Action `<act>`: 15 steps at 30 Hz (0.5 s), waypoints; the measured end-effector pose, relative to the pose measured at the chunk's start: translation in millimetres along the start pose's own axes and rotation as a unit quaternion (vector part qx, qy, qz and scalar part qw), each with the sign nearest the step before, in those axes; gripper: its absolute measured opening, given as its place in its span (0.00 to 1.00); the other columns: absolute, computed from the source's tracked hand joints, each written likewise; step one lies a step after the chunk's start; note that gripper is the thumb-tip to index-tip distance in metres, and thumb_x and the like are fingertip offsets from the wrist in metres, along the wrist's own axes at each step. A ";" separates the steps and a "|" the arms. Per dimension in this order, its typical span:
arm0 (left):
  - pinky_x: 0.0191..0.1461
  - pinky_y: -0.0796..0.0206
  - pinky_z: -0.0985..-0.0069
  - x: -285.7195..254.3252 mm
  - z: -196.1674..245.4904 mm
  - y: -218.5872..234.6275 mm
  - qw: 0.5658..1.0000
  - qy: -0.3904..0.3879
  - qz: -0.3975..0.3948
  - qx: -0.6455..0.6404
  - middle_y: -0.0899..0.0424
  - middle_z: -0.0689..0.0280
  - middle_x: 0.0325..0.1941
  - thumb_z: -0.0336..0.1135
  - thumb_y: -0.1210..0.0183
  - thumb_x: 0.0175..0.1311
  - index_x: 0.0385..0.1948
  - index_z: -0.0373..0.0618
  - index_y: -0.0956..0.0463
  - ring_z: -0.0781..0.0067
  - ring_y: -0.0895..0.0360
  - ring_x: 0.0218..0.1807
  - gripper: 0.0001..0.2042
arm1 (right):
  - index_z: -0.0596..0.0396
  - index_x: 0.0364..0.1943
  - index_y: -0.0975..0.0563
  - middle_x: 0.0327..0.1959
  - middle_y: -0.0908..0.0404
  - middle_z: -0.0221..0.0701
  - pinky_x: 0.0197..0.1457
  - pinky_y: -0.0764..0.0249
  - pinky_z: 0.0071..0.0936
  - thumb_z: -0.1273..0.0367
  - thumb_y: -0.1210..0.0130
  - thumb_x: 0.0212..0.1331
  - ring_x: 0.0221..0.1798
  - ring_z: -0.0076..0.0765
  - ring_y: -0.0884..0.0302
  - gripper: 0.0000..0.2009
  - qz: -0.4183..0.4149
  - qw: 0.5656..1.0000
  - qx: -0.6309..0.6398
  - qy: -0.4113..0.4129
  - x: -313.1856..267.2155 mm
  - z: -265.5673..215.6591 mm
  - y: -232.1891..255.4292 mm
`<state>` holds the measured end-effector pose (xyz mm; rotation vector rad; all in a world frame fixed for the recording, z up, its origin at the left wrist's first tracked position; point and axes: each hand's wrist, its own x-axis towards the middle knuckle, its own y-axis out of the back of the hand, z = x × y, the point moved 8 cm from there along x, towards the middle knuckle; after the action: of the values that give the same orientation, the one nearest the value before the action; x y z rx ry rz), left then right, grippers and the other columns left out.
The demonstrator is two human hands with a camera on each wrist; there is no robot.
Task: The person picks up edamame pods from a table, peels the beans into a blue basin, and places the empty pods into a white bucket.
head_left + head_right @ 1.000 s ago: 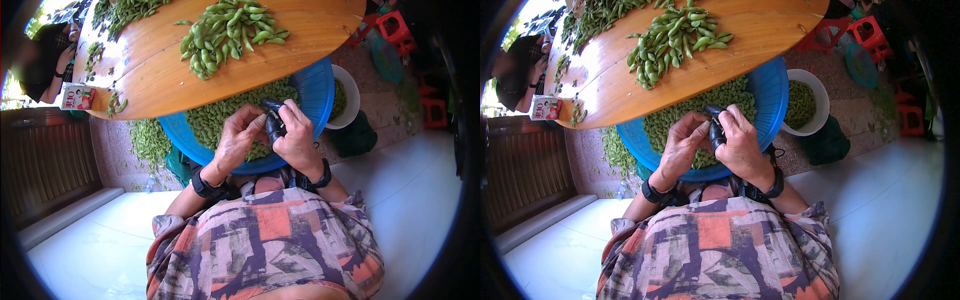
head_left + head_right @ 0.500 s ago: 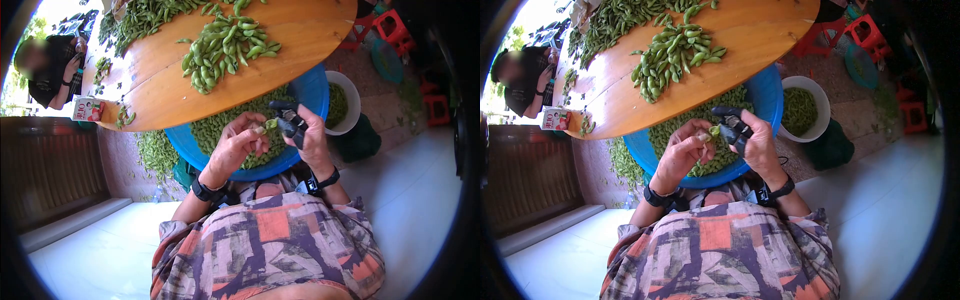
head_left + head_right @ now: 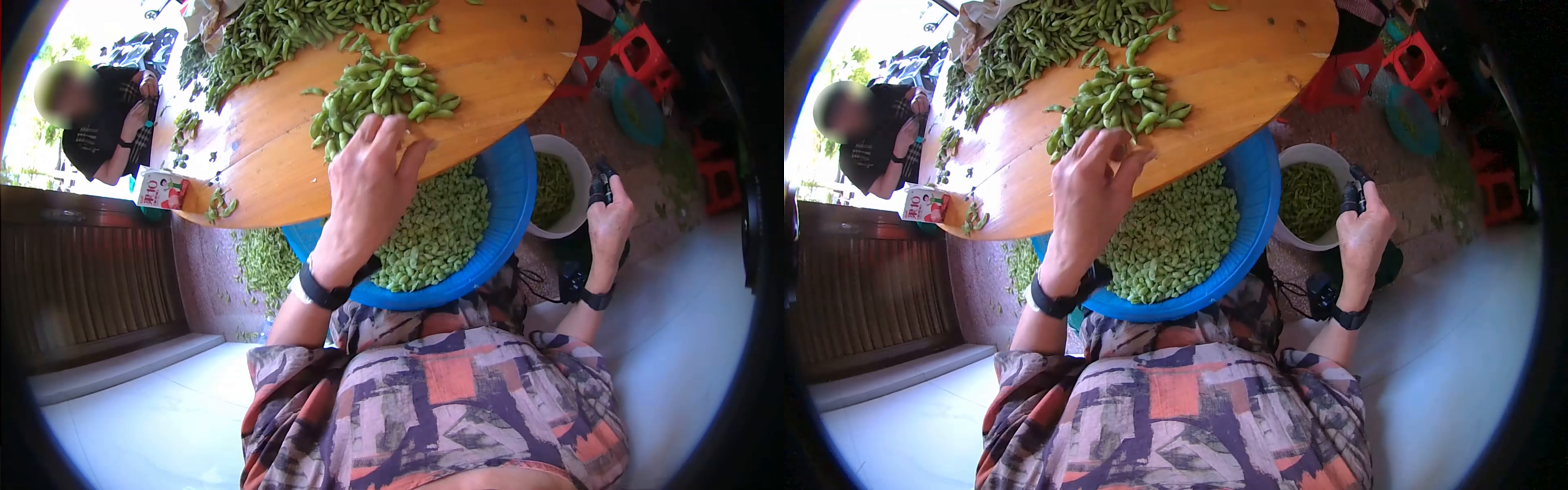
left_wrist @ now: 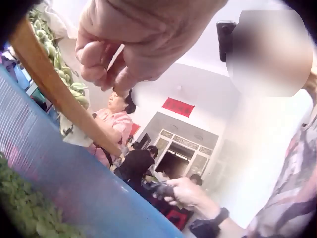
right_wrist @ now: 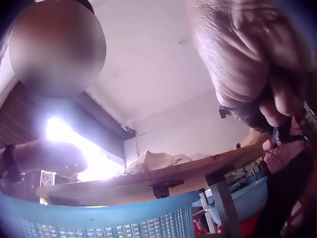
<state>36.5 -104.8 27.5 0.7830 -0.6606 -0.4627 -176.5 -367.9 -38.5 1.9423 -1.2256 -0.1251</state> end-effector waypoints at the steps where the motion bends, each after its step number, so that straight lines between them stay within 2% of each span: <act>1: 0.38 0.29 0.63 9.0 0.9 2.2 0.997 -0.003 0.036 0.065 0.20 0.58 0.31 0.33 0.35 0.56 0.34 0.40 0.22 0.57 0.20 0.35 0.09 | 0.63 0.47 0.22 0.34 0.18 0.47 0.47 0.25 0.31 0.83 0.54 0.50 0.39 0.40 0.18 0.19 0.003 1.000 0.000 0.001 -1.0 0.7 -1.5; 2: 0.38 0.29 0.63 14.5 -2.1 -1.4 0.997 -0.006 0.038 0.064 0.20 0.58 0.31 0.33 0.35 0.56 0.34 0.40 0.22 0.57 0.20 0.35 0.09 | 0.63 0.47 0.22 0.35 0.18 0.47 0.47 0.25 0.30 0.83 0.54 0.50 0.39 0.41 0.18 0.19 -0.004 1.000 0.000 0.009 -2.4 -0.1 -4.8; 4: 0.41 0.29 0.58 20.7 -13.6 -14.2 0.985 0.023 0.014 0.170 0.20 0.56 0.32 0.34 0.36 0.56 0.36 0.41 0.23 0.51 0.20 0.37 0.10 | 0.64 0.47 0.22 0.36 0.18 0.48 0.47 0.25 0.30 0.83 0.53 0.50 0.39 0.42 0.18 0.19 -0.010 1.000 0.000 0.014 -3.2 -3.4 -6.1; 6: 0.42 0.29 0.57 22.5 -20.9 -13.2 0.985 0.034 0.015 0.171 0.18 0.55 0.33 0.31 0.37 0.56 0.35 0.40 0.22 0.48 0.20 0.39 0.08 | 0.63 0.47 0.22 0.36 0.18 0.49 0.47 0.25 0.30 0.83 0.52 0.50 0.39 0.41 0.18 0.18 -0.038 0.999 0.036 -0.017 -6.6 -6.6 -11.9; 7: 0.43 0.29 0.58 22.3 -25.7 -11.0 0.989 0.034 0.017 0.146 0.17 0.54 0.34 0.30 0.38 0.56 0.35 0.39 0.21 0.48 0.20 0.39 0.08 | 0.63 0.45 0.22 0.32 0.19 0.44 0.44 0.26 0.28 0.83 0.53 0.49 0.35 0.35 0.20 0.17 -0.024 0.998 0.050 0.007 -8.9 -17.3 -12.4; 8: 0.44 0.28 0.59 22.0 -30.3 -8.6 0.992 0.035 0.020 0.120 0.16 0.53 0.34 0.29 0.38 0.55 0.35 0.38 0.20 0.47 0.20 0.39 0.08 | 0.63 0.45 0.22 0.32 0.19 0.44 0.44 0.26 0.28 0.83 0.53 0.49 0.35 0.35 0.20 0.17 -0.023 0.998 0.051 0.007 -11.8 -24.5 -14.6; 9: 0.42 0.27 0.64 20.0 -28.6 -1.6 0.995 0.007 0.053 0.081 0.16 0.53 0.34 0.27 0.40 0.57 0.37 0.38 0.20 0.51 0.18 0.35 0.08 | 0.63 0.44 0.22 0.29 0.21 0.41 0.42 0.26 0.27 0.83 0.53 0.50 0.34 0.31 0.23 0.16 -0.048 0.995 0.089 0.023 -15.2 -35.6 -20.7; 10: 0.42 0.27 0.64 18.5 -30.2 0.1 0.995 0.006 0.053 0.080 0.16 0.53 0.34 0.27 0.40 0.57 0.37 0.38 0.20 0.51 0.18 0.35 0.08 | 0.62 0.43 0.22 0.27 0.23 0.38 0.40 0.27 0.26 0.83 0.52 0.51 0.32 0.27 0.25 0.15 -0.073 0.988 0.127 0.040 -18.8 -47.6 -26.9; 11: 0.39 0.27 0.68 15.9 -34.6 6.1 0.996 0.022 0.084 0.028 0.15 0.55 0.33 0.26 0.40 0.59 0.39 0.37 0.20 0.58 0.18 0.33 0.08 | 0.61 0.41 0.22 0.25 0.26 0.33 0.37 0.29 0.25 0.80 0.50 0.54 0.31 0.22 0.29 0.11 -0.113 0.976 0.183 0.026 -23.2 -56.8 -36.4; 12: 0.37 0.27 0.72 11.9 -38.2 10.2 0.993 0.040 0.112 -0.024 0.15 0.56 0.32 0.26 0.41 0.61 0.40 0.36 0.20 0.64 0.17 0.31 0.08 | 0.61 0.39 0.22 0.25 0.26 0.29 0.35 0.30 0.25 0.78 0.49 0.57 0.29 0.23 0.29 0.08 -0.136 0.959 0.244 0.042 -29.1 -69.7 -46.9; 13: 0.31 0.31 0.80 7.3 -43.1 7.1 0.980 0.095 0.098 -0.144 0.17 0.62 0.29 0.26 0.41 0.64 0.41 0.35 0.20 0.77 0.22 0.27 0.07 | 0.61 0.39 0.22 0.25 0.26 0.27 0.34 0.30 0.23 0.75 0.47 0.58 0.28 0.22 0.30 0.07 -0.173 0.943 0.275 0.066 -36.2 -77.6 -59.2; 14: 0.31 0.31 0.80 0.3 -39.5 7.7 0.980 0.095 0.095 -0.146 0.17 0.62 0.29 0.26 0.41 0.64 0.41 0.35 0.20 0.77 0.22 0.27 0.07 | 0.61 0.40 0.22 0.24 0.26 0.25 0.32 0.31 0.22 0.71 0.45 0.60 0.27 0.20 0.30 0.08 -0.210 0.924 0.306 0.089 -42.5 -85.8 -69.3; 15: 0.29 0.33 0.81 -9.2 -40.5 0.8 0.961 0.124 0.058 -0.241 0.18 0.64 0.28 0.25 0.42 0.64 0.41 0.36 0.21 0.80 0.24 0.26 0.07 | 0.60 0.40 0.22 0.24 0.27 0.24 0.31 0.32 0.20 0.66 0.44 0.61 0.26 0.18 0.31 0.11 -0.278 0.893 0.349 0.062 -48.5 -92.8 -81.9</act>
<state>58.1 -78.9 3.4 0.3288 -0.3335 -0.3885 -99.8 -259.9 -48.2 2.8447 -0.6230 0.1763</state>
